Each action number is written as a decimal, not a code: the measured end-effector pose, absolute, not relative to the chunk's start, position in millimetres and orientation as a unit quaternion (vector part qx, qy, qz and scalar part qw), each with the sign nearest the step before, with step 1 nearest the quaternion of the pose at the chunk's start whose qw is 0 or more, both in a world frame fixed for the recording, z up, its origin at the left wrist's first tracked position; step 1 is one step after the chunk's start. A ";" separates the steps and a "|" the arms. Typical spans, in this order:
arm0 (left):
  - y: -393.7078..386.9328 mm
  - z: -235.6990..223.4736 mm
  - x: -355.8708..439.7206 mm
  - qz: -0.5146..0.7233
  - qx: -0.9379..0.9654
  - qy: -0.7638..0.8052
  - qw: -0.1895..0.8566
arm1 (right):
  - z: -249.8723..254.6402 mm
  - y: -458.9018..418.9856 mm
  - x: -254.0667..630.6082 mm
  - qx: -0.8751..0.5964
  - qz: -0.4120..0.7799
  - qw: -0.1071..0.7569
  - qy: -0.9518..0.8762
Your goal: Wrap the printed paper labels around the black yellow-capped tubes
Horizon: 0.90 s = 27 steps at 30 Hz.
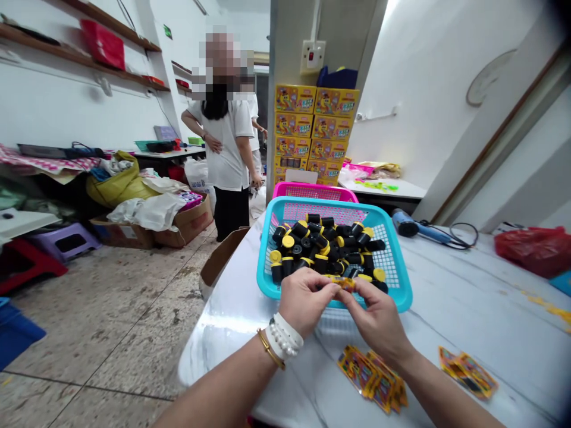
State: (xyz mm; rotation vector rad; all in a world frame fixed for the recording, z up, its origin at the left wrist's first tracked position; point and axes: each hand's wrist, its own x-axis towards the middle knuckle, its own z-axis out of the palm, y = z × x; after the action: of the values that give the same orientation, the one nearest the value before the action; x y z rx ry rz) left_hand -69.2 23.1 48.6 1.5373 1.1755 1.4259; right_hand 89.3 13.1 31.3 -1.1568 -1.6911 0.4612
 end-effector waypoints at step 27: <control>50.9 52.7 -91.0 0.514 0.311 0.348 0.720 | 79.3 74.7 120.8 -0.481 0.286 0.473 -0.680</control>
State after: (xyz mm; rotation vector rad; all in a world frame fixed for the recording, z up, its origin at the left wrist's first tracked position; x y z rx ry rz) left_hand -91.0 50.9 52.7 0.6868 0.7687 1.1360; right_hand 120.8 74.7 79.3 -1.1768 -1.6642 0.7002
